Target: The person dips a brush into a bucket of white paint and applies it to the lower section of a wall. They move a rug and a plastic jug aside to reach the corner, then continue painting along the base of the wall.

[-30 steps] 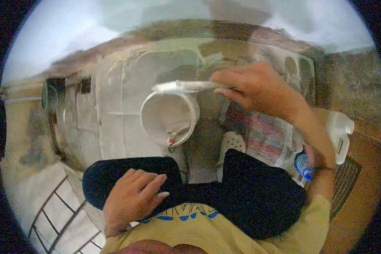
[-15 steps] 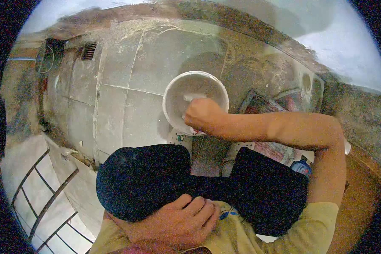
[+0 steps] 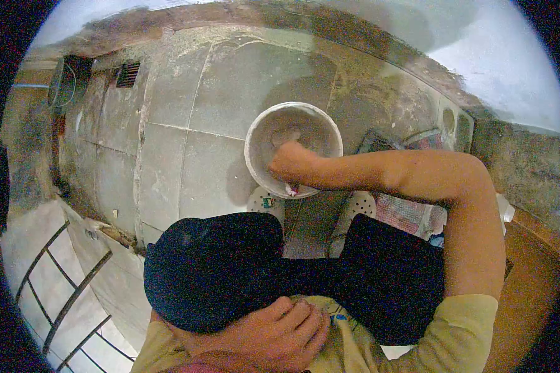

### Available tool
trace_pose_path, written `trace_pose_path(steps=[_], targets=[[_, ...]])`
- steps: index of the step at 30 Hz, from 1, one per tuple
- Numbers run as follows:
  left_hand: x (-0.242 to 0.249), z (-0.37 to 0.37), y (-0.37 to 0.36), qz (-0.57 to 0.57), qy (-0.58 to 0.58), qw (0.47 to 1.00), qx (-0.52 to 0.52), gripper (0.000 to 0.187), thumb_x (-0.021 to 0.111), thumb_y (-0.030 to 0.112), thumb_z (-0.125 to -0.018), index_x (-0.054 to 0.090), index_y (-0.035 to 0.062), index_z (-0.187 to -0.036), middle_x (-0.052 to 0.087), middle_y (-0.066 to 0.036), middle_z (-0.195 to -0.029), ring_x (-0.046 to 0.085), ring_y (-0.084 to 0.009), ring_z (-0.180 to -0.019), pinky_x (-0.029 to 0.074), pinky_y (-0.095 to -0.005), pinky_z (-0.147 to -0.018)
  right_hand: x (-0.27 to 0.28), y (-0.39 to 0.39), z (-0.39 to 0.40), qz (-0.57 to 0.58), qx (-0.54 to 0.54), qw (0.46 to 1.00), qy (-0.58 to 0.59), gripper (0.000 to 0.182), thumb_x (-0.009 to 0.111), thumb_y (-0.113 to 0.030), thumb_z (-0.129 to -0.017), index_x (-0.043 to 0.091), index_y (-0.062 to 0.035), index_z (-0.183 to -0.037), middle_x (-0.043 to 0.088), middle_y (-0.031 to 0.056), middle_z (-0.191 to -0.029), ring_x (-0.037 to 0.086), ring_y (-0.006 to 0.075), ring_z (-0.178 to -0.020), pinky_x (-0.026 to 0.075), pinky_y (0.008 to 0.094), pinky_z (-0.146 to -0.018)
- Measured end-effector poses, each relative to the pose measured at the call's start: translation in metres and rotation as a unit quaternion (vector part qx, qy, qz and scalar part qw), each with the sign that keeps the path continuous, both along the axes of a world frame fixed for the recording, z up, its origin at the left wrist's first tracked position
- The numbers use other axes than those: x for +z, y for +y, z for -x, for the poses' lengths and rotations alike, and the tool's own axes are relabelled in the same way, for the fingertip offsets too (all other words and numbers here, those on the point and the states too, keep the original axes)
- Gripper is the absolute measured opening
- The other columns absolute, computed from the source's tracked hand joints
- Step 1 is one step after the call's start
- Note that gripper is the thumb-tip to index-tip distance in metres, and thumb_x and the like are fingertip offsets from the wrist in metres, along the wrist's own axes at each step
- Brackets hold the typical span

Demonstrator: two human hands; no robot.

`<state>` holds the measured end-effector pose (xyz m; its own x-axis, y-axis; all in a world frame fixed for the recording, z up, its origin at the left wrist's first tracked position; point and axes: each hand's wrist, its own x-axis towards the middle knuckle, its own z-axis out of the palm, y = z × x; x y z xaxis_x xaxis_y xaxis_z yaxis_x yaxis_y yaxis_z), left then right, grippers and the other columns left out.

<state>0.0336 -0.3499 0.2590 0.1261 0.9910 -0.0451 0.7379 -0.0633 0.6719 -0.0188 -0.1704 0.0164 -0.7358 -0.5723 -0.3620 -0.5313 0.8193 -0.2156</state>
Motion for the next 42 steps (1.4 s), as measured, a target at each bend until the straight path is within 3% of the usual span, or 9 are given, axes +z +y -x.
trace_pose_path(steps=[7, 9, 12, 14, 19, 25, 29, 36, 42], targets=[[0.007, 0.009, 0.003, 0.0, -0.009, 0.999, -0.03, 0.028, 0.052, 0.015, -0.079, 0.062, -0.0053, -0.095, 0.058, -0.014, -0.088, 0.051, -0.0229, -0.084, 0.037, -0.0337, -0.074, 0.02, 0.038, -0.002, 0.113, 0.058, 0.985, 0.119, 0.009, 0.063, -0.018, -0.068, 0.065, -0.0091, -0.07, 0.063, 0.0081, -0.072, 0.064, 0.0271, -0.07, 0.051, 0.037, -0.054], [0.001, 0.006, 0.002, 0.007, -0.012, 0.999, -0.039, 0.028, 0.052, 0.015, -0.079, 0.062, -0.0052, -0.095, 0.058, -0.013, -0.087, 0.051, -0.0227, -0.084, 0.037, -0.0333, -0.073, 0.052, 0.05, -0.004, -0.011, 0.002, 0.993, 0.116, 0.007, 0.059, -0.013, -0.071, 0.062, -0.0094, -0.077, 0.062, 0.0091, -0.073, 0.064, 0.0261, -0.072, 0.051, 0.037, -0.057], [-0.011, 0.001, 0.002, 0.007, -0.01, 1.0, -0.023, 0.025, 0.052, 0.021, -0.077, 0.063, -0.0006, -0.085, 0.055, -0.005, -0.075, 0.049, -0.0175, -0.072, 0.037, -0.0281, -0.062, 0.095, 0.09, -0.018, 0.097, -0.152, 0.98, 0.081, 0.011, 0.06, -0.014, -0.077, 0.065, -0.0051, -0.082, 0.063, 0.0128, -0.076, 0.063, 0.0234, -0.069, 0.05, 0.0367, -0.06], [0.006, 0.013, 0.008, 0.034, -0.003, 0.998, -0.056, 0.031, 0.053, 0.019, -0.08, 0.061, -0.0035, -0.1, 0.059, -0.014, -0.094, 0.052, -0.0247, -0.089, 0.038, -0.0347, -0.078, 0.096, 0.123, -0.036, 0.152, -0.188, 0.967, 0.082, 0.015, 0.061, -0.015, -0.079, 0.067, -0.003, -0.086, 0.063, 0.0138, -0.077, 0.063, 0.0201, -0.065, 0.049, 0.0351, -0.059], [-0.003, 0.022, 0.023, 0.052, 0.011, 0.995, -0.09, 0.033, 0.052, 0.021, -0.077, 0.06, -0.0032, -0.099, 0.057, -0.009, -0.085, 0.053, -0.0198, -0.079, 0.04, -0.0302, -0.066, 0.107, 0.159, -0.085, 0.363, -0.553, 0.74, -0.124, 0.029, 0.065, -0.02, -0.08, 0.066, -0.0003, -0.101, 0.067, 0.0055, -0.077, 0.058, 0.011, -0.063, 0.046, 0.025, -0.058], [-0.009, 0.029, 0.033, 0.067, 0.016, 0.99, -0.123, 0.039, 0.054, 0.024, -0.079, 0.056, -0.0022, -0.107, 0.057, -0.01, -0.093, 0.053, -0.0211, -0.084, 0.041, -0.0313, -0.07, 0.047, 0.173, -0.164, 0.626, -0.568, 0.531, -0.051, 0.033, 0.064, -0.024, -0.082, 0.062, -0.0012, -0.106, 0.063, 0.0013, -0.08, 0.056, 0.0091, -0.07, 0.045, 0.0241, -0.065], [0.009, 0.027, 0.052, 0.182, 0.033, 0.979, -0.086, 0.038, 0.054, 0.023, -0.082, 0.056, -0.0016, -0.111, 0.057, -0.015, -0.104, 0.052, -0.0269, -0.096, 0.039, -0.0363, -0.084, 0.033, 0.185, -0.184, 0.654, -0.569, 0.496, 0.048, 0.034, 0.063, -0.027, -0.084, 0.058, -0.0008, -0.104, 0.06, 0.0009, -0.083, 0.055, 0.0094, -0.077, 0.044, 0.0241, -0.071], [0.007, 0.028, 0.067, 0.244, 0.093, 0.962, -0.082, 0.047, 0.053, 0.027, -0.084, 0.05, -0.0003, -0.122, 0.056, -0.015, -0.109, 0.051, -0.0274, -0.1, 0.038, -0.0365, -0.088, 0.045, 0.216, -0.185, 0.51, -0.657, 0.54, 0.13, 0.014, 0.061, -0.012, -0.084, 0.06, -0.0029, -0.095, 0.059, 0.0011, -0.084, 0.054, 0.0104, -0.078, 0.045, 0.0277, -0.074], [0.009, 0.025, 0.071, 0.249, 0.089, 0.961, -0.077, 0.047, 0.053, 0.027, -0.084, 0.05, -0.0008, -0.121, 0.055, -0.014, -0.109, 0.05, -0.0265, -0.101, 0.038, -0.0359, -0.086, 0.077, 0.205, -0.159, 0.226, -0.482, 0.743, 0.405, 0.039, 0.053, 0.001, -0.066, 0.063, -0.0068, -0.102, 0.059, 0.0119, -0.09, 0.055, 0.032, -0.082, 0.045, 0.0407, -0.076]])
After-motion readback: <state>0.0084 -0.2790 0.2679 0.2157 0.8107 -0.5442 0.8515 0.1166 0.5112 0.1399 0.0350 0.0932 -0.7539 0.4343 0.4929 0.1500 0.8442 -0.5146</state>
